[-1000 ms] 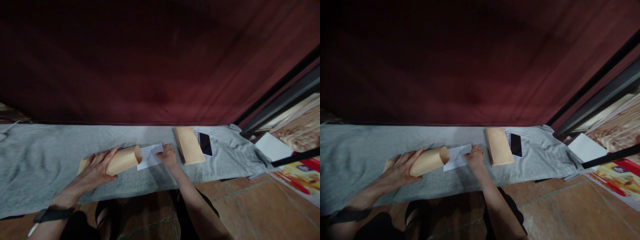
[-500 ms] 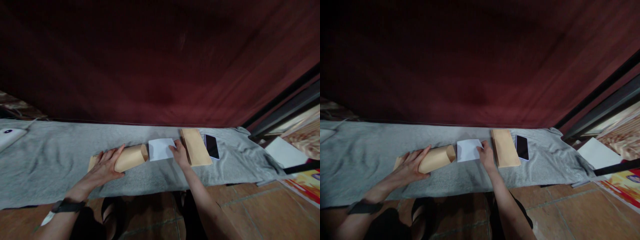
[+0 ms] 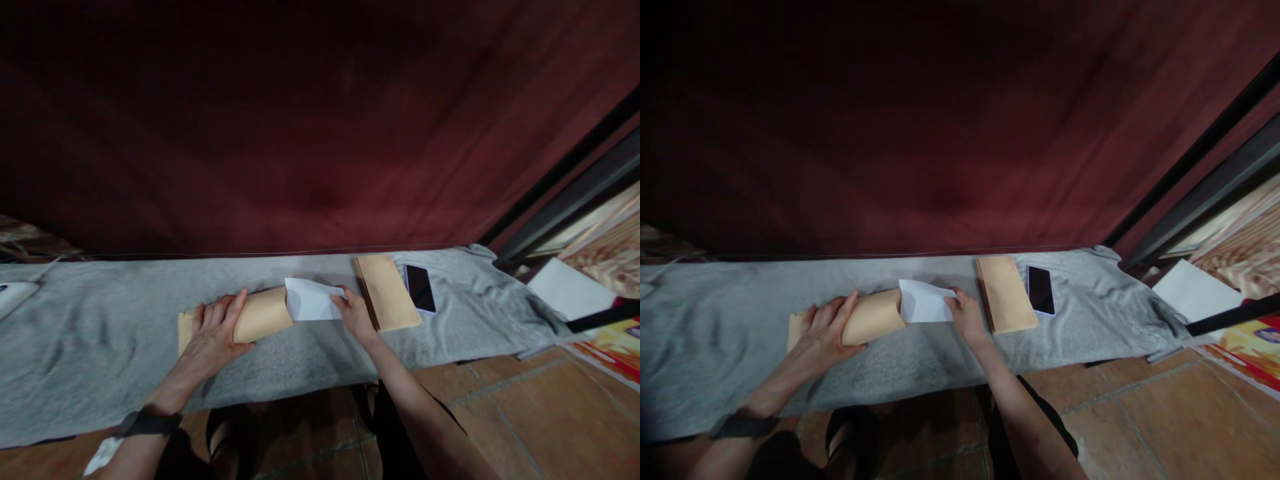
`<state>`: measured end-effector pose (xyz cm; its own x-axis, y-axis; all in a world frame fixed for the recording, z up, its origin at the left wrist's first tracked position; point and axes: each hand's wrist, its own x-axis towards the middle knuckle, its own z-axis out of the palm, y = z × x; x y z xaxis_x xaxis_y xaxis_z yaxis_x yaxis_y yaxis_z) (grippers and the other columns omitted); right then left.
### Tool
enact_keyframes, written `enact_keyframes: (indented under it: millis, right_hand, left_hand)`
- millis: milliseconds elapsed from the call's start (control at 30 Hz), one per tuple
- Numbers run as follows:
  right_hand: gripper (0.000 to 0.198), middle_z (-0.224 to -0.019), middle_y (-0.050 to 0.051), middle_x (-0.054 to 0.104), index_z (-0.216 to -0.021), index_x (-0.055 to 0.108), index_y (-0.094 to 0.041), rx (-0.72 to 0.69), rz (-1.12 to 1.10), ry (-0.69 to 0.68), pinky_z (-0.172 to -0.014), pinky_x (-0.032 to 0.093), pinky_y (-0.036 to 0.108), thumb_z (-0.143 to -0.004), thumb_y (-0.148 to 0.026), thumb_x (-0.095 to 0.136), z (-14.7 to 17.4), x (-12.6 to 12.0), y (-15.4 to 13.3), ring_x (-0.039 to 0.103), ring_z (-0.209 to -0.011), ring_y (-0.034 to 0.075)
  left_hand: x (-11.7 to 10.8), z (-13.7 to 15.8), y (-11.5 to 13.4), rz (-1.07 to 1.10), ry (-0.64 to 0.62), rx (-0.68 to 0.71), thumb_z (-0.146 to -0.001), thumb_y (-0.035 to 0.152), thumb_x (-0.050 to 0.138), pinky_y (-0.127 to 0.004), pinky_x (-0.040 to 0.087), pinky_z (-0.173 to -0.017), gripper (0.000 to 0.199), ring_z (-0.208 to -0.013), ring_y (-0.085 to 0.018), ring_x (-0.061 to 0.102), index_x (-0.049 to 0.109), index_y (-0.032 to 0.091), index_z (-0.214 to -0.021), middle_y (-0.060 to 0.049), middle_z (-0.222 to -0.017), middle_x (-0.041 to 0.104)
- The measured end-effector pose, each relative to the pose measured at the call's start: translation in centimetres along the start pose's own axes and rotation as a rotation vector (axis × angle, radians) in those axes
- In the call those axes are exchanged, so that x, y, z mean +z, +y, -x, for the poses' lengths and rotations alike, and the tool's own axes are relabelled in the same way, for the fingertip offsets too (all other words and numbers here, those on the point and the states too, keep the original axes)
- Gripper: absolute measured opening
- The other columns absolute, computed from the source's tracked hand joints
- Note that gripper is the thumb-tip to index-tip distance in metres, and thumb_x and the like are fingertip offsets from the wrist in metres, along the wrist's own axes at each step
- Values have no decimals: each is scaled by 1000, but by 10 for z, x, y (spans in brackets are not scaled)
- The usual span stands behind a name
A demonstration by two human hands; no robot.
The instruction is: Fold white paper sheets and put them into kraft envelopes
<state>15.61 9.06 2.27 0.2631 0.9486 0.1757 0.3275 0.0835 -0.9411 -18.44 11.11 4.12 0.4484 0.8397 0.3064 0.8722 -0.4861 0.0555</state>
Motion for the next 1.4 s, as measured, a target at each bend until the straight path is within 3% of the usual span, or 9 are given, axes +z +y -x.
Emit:
enact_keyframes:
  millis: [300,500,633,733,933,1133,1300,1400]
  right_hand:
    - [21,-90,3,77,-102,74,-23,-9,213,-147,-80,53,32,-86,-22,60,-8,-28,-12,70,-82,21]
    - [16,-89,4,75,-97,72,-20,31,171,-188,-79,54,32,-88,-24,60,0,-12,-12,69,-82,21]
    - [19,-107,8,72,-104,70,-20,-7,82,-120,-94,51,34,-92,-27,57,7,5,-16,67,-100,21]
    - [19,-115,8,69,-97,71,-21,-39,-9,-120,-102,47,34,-93,-24,53,10,13,-18,63,-110,19]
    - [21,-106,5,72,-99,73,-20,43,-109,-157,-93,51,30,-88,-19,54,10,21,-16,65,-99,18]
    - [24,-77,-1,71,-81,72,-24,132,-170,-347,-68,51,25,-92,-20,51,12,27,-14,66,-77,17]
    - [14,-89,2,69,-73,69,-21,30,100,-177,-70,46,25,-86,-17,63,14,14,-18,61,-73,15]
    - [17,-87,2,68,-70,69,-21,10,157,-151,-72,46,25,-86,-16,66,15,9,-19,61,-75,15]
  left_hand:
    - [-2,-7,12,-32,-12,9,-72,43,68,-65,19,-114,107,-129,-41,46,15,15,-160,-21,-138,50]
    - [2,-11,22,40,-16,63,-71,42,71,-63,14,-117,110,-131,-39,45,11,21,-161,-18,-141,49]
    - [3,-18,36,62,4,88,-69,42,73,-63,13,-117,111,-132,-40,45,13,20,-160,-18,-141,48]
    - [2,-24,47,71,1,121,-70,40,73,-63,14,-117,110,-132,-40,45,14,20,-160,-19,-141,49]
    - [4,-28,57,103,-31,135,-70,41,73,-62,15,-118,109,-131,-40,46,14,20,-160,-18,-141,50]
    - [9,-27,58,115,-58,176,-69,43,74,-61,18,-118,112,-130,-39,47,13,21,-160,-18,-138,50]
    - [6,-29,61,117,-34,192,-70,43,74,-60,18,-117,111,-130,-39,46,13,20,-160,-19,-140,48]
    - [6,-30,65,119,-16,203,-72,44,73,-60,17,-118,109,-131,-39,45,13,20,-160,-19,-141,48]
